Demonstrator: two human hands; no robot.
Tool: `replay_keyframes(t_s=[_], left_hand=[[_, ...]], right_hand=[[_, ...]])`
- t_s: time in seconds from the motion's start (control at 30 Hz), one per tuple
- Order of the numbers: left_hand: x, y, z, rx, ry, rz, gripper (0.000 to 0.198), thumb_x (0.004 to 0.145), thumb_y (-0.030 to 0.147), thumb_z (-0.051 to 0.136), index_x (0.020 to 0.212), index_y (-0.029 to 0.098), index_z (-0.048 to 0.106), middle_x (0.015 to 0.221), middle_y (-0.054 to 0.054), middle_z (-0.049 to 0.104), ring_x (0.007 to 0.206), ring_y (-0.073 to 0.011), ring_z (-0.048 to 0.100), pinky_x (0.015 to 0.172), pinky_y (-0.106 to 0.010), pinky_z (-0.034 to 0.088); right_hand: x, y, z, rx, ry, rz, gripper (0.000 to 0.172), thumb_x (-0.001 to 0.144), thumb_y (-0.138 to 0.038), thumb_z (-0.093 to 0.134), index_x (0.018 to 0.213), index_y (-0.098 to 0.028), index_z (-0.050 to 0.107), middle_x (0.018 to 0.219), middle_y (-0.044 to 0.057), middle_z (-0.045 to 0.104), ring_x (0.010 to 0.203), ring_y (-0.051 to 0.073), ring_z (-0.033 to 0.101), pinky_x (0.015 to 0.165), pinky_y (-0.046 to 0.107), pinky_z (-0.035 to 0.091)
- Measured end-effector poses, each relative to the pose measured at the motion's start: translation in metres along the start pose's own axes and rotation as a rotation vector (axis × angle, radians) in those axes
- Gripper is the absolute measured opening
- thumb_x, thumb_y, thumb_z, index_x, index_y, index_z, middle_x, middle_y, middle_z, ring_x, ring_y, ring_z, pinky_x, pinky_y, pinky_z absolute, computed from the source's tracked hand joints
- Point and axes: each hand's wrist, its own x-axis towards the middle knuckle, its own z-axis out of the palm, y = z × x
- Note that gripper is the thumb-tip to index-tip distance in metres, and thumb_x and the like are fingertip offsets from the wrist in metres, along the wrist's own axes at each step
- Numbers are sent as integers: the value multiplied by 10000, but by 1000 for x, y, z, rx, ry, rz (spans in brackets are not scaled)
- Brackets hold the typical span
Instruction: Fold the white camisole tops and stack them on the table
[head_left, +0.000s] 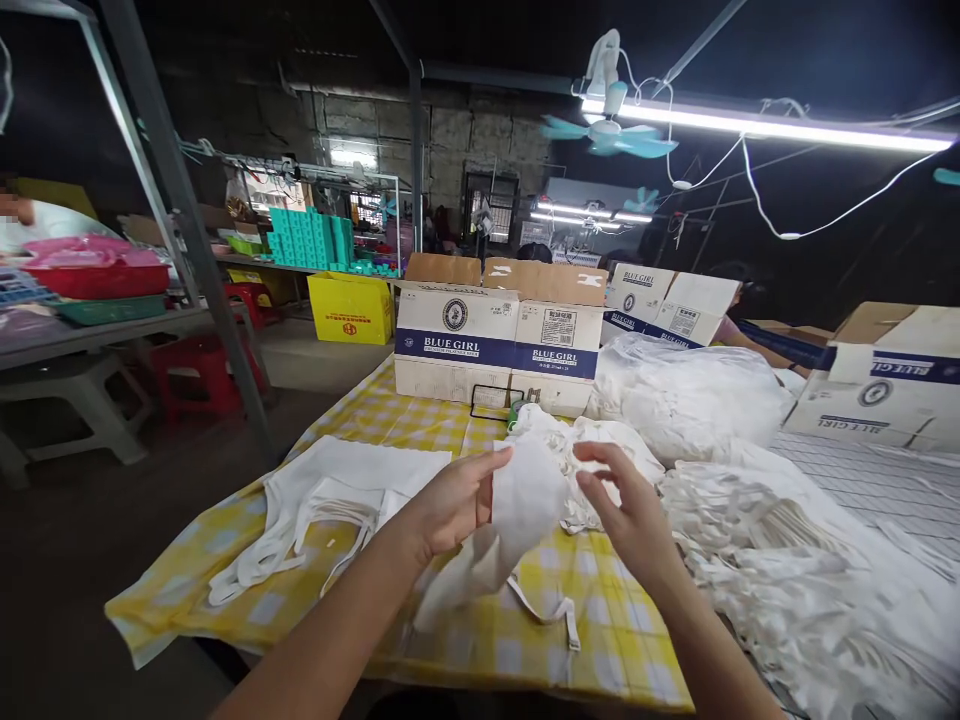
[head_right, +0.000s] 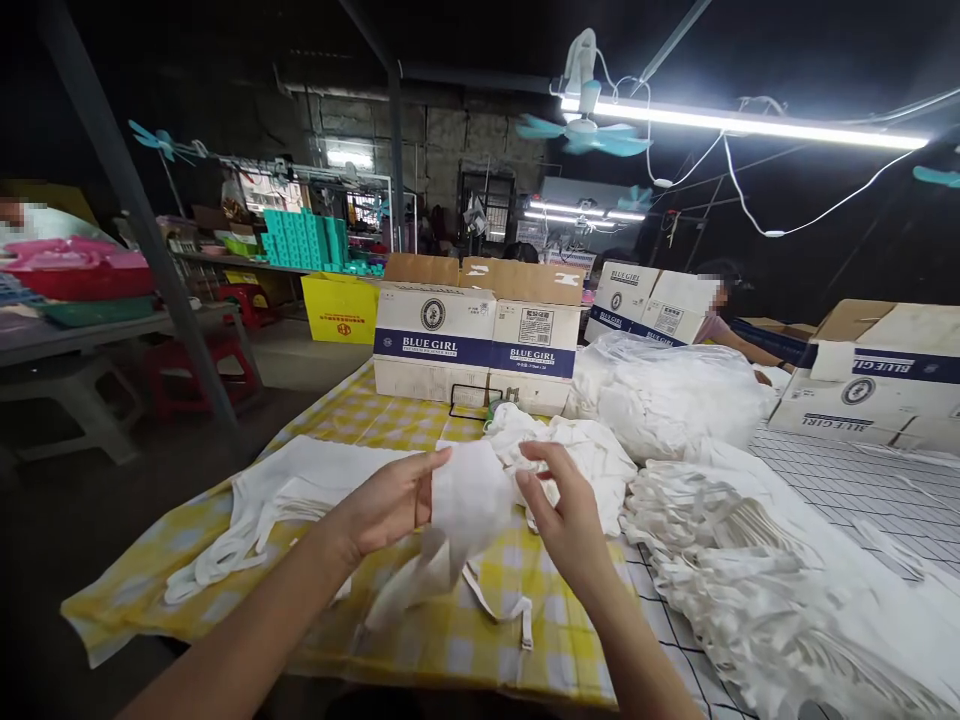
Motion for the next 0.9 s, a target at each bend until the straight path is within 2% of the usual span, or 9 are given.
replay_keyframes(t_s=[0.07,0.17,0.27,0.37,0.5,0.63,0.73,0.83,0.9], left_hand=[[-2,10,7,128,-31,-41,256,769,340,636,882,114,678,826,-89,676,714,-154,619,646,-228,474],[-8,38,26,402,-196,-127,268,745,367,652,686,106,674,634,-42,613,533,-101,534,498,-193,406],[-20,74,46,671,-335,-143,316,730,387,659,566,118,632,532,1,531,462,-72,444,425,-182,330],[-34,104,56,821,-396,-135,311,744,394,640,593,122,635,541,4,521,487,-79,429,436,-186,327],[-49,123,55,955,-468,-104,366,746,416,632,524,135,555,477,27,405,442,-66,317,398,-201,254],[-53,128,54,1052,-643,-141,459,769,463,583,458,159,434,431,37,276,395,-67,233,372,-241,172],[-53,132,46,1052,-745,-119,438,776,457,560,464,167,457,424,14,316,386,-87,284,382,-257,221],[-55,137,28,1014,-801,-31,422,745,461,573,452,170,490,427,-28,391,412,-125,375,431,-278,318],[-59,140,10,986,-801,29,417,722,453,593,430,171,498,427,-52,437,436,-151,437,485,-295,379]], right_hand=[[14,-20,6,113,-31,-45,273,886,-407,467,1085,-245,560,1148,59,578,1116,223,490,923,366,397],[31,-35,14,419,-314,34,319,900,-449,426,1074,-241,594,1135,50,594,1091,207,508,944,365,382],[37,-37,24,700,-579,185,328,850,-485,509,974,-206,628,954,39,634,894,170,573,840,327,430],[32,-34,29,860,-747,218,295,780,-444,625,816,-151,631,786,28,605,748,137,553,724,279,437],[20,-41,27,1081,-769,139,262,683,-321,728,655,-147,535,705,0,527,657,104,500,593,218,404],[12,-55,26,1179,-794,93,372,649,-217,736,557,-168,379,561,-58,400,488,52,386,449,169,306],[8,-56,23,1075,-836,151,302,644,-218,750,730,-174,463,633,-53,467,522,57,428,473,162,328],[5,-41,12,935,-814,222,435,674,-268,737,1020,-204,481,773,-17,555,623,89,506,541,185,385],[3,-24,0,830,-804,227,401,677,-287,736,999,-175,525,770,-9,557,632,87,501,550,183,377]])
